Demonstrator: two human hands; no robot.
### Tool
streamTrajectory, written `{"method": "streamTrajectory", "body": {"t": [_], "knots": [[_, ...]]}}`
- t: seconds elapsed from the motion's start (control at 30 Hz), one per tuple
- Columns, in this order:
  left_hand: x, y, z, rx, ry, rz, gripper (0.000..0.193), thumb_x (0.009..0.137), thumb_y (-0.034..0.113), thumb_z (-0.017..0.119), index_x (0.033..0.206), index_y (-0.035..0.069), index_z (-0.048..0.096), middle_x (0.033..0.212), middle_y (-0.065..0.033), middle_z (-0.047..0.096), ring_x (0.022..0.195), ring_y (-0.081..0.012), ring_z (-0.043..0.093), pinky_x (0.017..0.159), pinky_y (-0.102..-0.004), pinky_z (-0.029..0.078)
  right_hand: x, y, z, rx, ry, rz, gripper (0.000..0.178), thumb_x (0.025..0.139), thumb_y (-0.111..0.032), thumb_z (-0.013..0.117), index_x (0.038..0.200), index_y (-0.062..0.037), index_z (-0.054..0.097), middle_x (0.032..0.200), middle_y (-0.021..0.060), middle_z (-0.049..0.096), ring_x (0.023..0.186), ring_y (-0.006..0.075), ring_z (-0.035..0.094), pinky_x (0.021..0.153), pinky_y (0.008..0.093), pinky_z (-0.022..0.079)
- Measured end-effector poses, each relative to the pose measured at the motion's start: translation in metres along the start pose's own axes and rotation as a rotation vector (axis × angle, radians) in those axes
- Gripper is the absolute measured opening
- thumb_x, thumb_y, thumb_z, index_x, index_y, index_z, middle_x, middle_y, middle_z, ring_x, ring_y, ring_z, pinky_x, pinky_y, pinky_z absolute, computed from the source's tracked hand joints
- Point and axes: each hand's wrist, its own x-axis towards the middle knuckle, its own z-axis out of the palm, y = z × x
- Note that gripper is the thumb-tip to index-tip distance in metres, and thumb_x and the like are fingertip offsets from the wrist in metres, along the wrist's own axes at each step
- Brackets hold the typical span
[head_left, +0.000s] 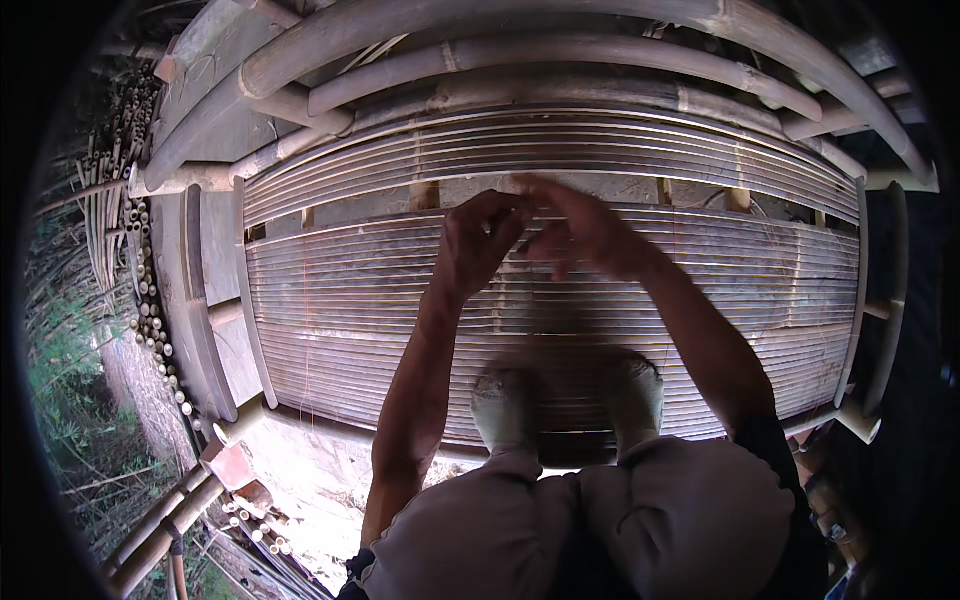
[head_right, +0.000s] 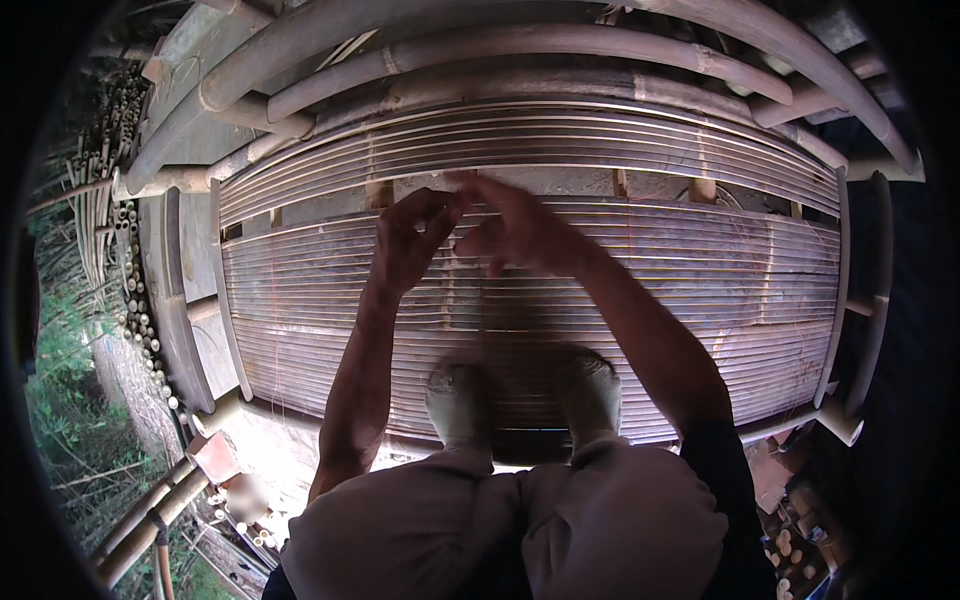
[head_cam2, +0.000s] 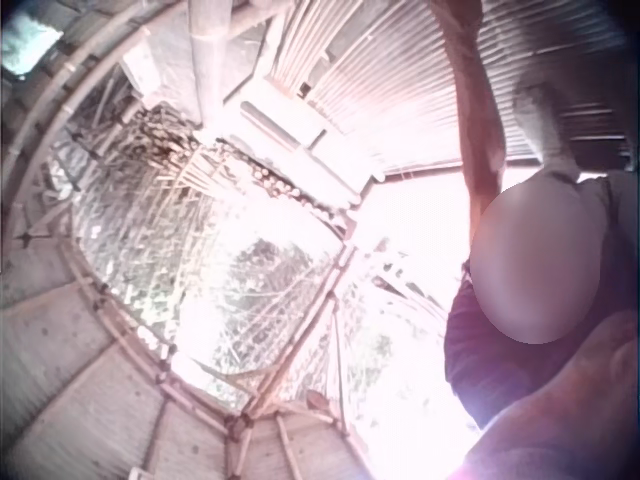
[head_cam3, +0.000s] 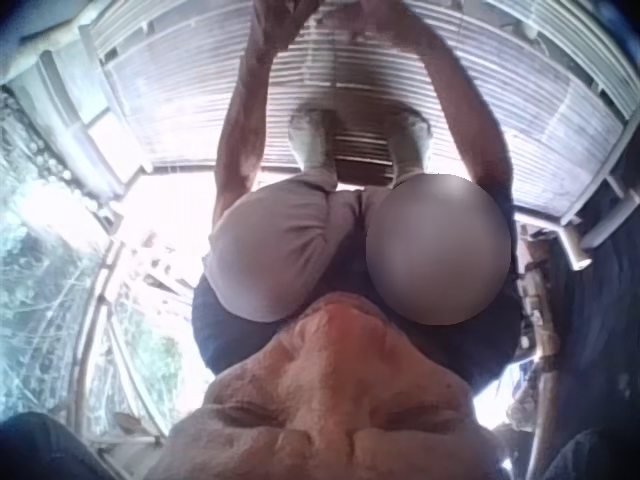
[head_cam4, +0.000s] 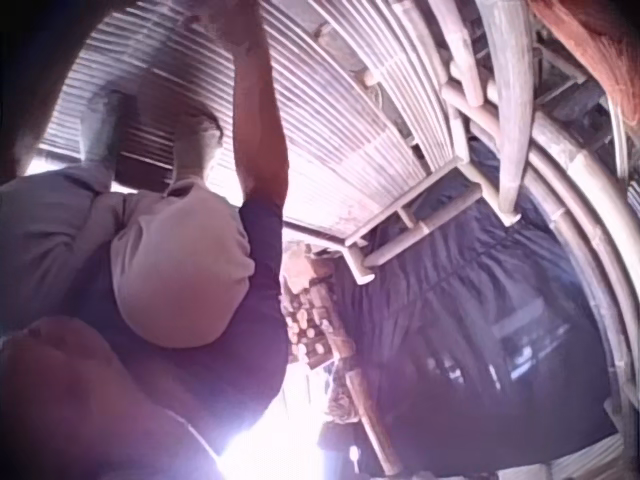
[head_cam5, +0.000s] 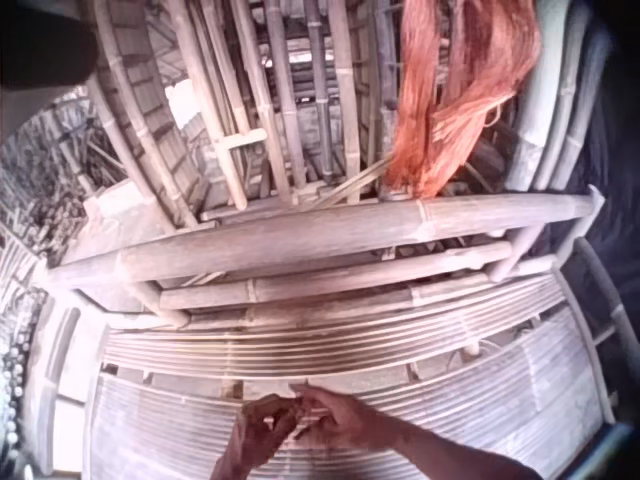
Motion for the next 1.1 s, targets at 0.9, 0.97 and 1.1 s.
{"method": "streamTrajectory", "body": {"t": [0.9, 0.97, 1.1], "knots": [[0.047, -0.120, -0.021, 0.452, -0.517, -0.319, 0.038, 0.098, 0.049, 0.045, 0.126, 0.030, 0.063, 0.119, -0.0051, 0.068, 0.114, -0.0253, 0.062, 0.101, -0.0539, 0.036, -0.464, 0.085, -0.143, -1.520, 0.493, 0.574, 0.043, 0.081, -0.015, 0.067, 0.120, -0.0019, 0.057, 0.112, 0.0182, 0.063, 0.104, 0.0339, 0.063, 0.093, 0.0403, 0.050], [0.055, -0.100, -0.011, 0.401, -0.554, -0.382, 0.035, 0.098, 0.040, 0.055, 0.125, 0.020, 0.066, 0.117, -0.0125, 0.068, 0.105, -0.0226, 0.065, 0.094, -0.0386, 0.049, -0.292, 0.071, -0.077, -1.140, 0.750, 0.380, 0.047, 0.073, -0.007, 0.075, 0.116, -0.0057, 0.059, 0.111, 0.0134, 0.064, 0.097, 0.0285, 0.066, 0.088, 0.0381, 0.052], [0.053, -0.102, -0.012, 0.396, -0.483, -0.293, 0.030, 0.095, 0.038, 0.055, 0.109, 0.019, 0.073, 0.099, -0.0072, 0.073, 0.099, -0.0224, 0.067, 0.093, -0.0468, 0.042, -0.148, 0.053, 0.000, -1.276, 0.466, 0.262, 0.041, 0.079, -0.037, 0.075, 0.101, -0.0066, 0.060, 0.100, 0.0103, 0.059, 0.095, 0.0289, 0.059, 0.078, 0.0444, 0.047]]}}
